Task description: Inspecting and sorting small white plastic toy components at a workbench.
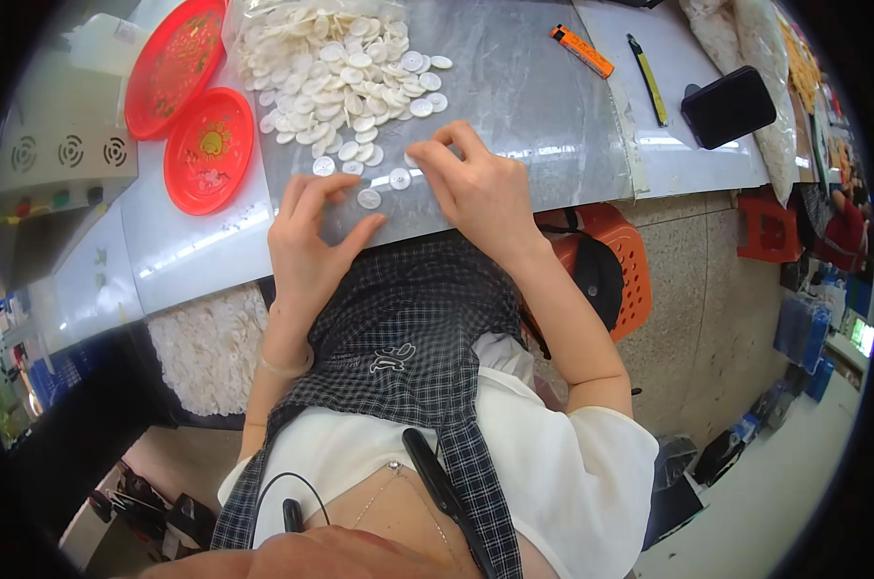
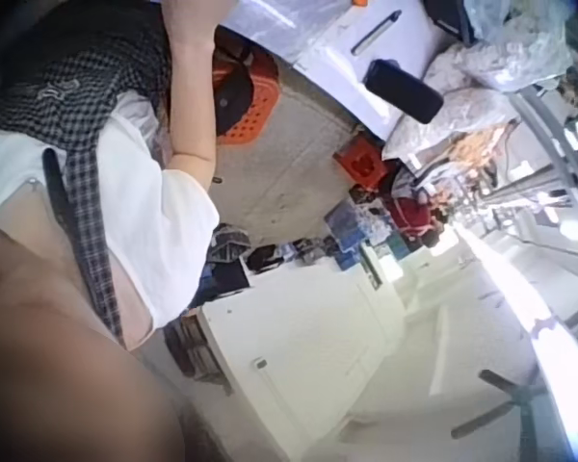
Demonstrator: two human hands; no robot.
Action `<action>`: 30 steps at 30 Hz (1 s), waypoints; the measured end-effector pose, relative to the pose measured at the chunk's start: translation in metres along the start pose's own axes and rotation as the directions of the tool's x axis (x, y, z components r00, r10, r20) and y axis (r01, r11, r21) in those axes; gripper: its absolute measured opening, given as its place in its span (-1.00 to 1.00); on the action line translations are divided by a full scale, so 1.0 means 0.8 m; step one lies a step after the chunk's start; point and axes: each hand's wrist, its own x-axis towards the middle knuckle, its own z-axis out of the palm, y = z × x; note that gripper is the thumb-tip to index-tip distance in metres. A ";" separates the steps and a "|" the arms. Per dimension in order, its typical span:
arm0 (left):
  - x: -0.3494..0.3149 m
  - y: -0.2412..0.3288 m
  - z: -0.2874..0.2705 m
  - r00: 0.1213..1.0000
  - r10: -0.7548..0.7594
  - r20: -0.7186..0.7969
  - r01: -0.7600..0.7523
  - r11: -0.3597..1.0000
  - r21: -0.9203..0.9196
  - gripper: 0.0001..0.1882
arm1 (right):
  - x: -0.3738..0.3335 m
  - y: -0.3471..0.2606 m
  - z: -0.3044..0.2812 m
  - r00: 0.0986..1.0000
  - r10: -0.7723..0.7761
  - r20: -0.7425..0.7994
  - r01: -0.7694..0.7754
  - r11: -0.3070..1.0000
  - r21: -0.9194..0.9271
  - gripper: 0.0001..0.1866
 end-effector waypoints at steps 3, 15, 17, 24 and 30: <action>0.002 -0.006 0.015 0.995 0.097 -0.012 -0.096 0.994 0.047 -0.68 | 0.004 0.005 0.004 0.999 0.031 -0.023 -0.030 0.999 0.045 -0.89; -0.009 -0.008 0.014 0.997 0.054 0.056 -0.059 0.994 0.093 -0.83 | 0.010 0.003 -0.012 0.788 0.157 0.595 -0.534 -0.305 0.788 -0.75; -0.013 -0.007 0.014 0.993 -0.103 0.066 0.107 0.992 -0.062 -0.86 | 0.009 0.003 -0.009 0.759 0.060 0.649 -0.547 -0.482 0.684 -0.74; -0.018 -0.007 -0.010 0.895 -0.265 0.359 0.443 0.622 -0.646 -0.84 | 0.008 -0.007 -0.008 0.740 0.058 0.670 -0.547 -0.526 0.651 -0.74; -0.021 0.015 -0.014 0.888 -0.209 0.410 0.422 0.724 -0.545 -0.81 | 0.006 -0.001 -0.001 0.792 -0.036 0.609 -0.507 -0.596 0.623 -0.75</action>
